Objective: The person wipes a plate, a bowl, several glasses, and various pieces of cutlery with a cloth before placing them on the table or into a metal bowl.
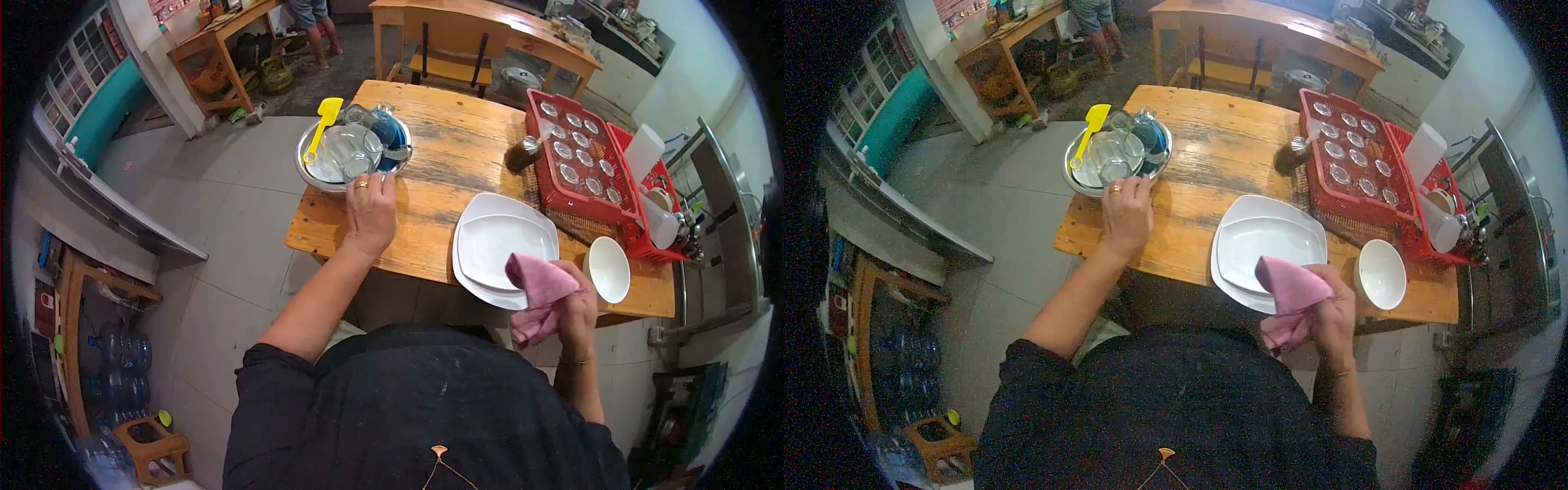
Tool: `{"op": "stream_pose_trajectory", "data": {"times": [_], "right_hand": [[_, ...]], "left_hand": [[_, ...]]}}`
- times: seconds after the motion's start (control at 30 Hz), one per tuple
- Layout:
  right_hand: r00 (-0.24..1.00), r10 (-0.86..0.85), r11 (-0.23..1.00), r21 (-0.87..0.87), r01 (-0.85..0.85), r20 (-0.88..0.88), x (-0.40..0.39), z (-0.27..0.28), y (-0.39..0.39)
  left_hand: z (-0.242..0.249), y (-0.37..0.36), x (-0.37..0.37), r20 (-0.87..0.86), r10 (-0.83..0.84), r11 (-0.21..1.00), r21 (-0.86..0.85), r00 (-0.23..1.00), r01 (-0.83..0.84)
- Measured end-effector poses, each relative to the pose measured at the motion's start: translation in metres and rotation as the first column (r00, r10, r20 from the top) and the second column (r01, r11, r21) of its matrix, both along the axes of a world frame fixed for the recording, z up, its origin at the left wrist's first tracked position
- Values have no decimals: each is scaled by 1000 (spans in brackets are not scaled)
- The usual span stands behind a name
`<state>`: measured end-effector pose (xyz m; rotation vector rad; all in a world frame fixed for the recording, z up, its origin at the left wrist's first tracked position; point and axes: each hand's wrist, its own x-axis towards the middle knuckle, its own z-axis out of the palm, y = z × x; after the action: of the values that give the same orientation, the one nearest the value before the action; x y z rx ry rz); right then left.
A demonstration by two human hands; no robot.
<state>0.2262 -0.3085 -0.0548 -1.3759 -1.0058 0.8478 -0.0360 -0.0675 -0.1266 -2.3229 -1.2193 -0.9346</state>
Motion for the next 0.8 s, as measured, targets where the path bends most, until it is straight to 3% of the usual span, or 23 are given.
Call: {"op": "stream_pose_trajectory", "data": {"times": [0.1,0.23,0.3,0.43,0.63,0.8], "right_hand": [[963,32,999,23,-39,268,-18,-2,5],[931,113,991,28,-131,347,-23,-4,4],[943,92,994,21,-104,319,-23,-5,4],[945,72,997,3,-77,318,-26,-5,10],[908,134,989,3,-147,396,-32,-10,21],[923,117,993,-11,-121,366,-30,-16,29]], "left_hand": [[-7,9,7,-58,83,997,-7,995,-83],[-10,12,12,3,65,998,20,998,-65],[-12,11,10,37,54,995,76,998,-57],[-10,6,1,69,-39,999,32,997,36],[-9,-27,-16,151,-193,981,65,969,185],[-6,-60,-40,171,-296,953,-20,940,303]]}}
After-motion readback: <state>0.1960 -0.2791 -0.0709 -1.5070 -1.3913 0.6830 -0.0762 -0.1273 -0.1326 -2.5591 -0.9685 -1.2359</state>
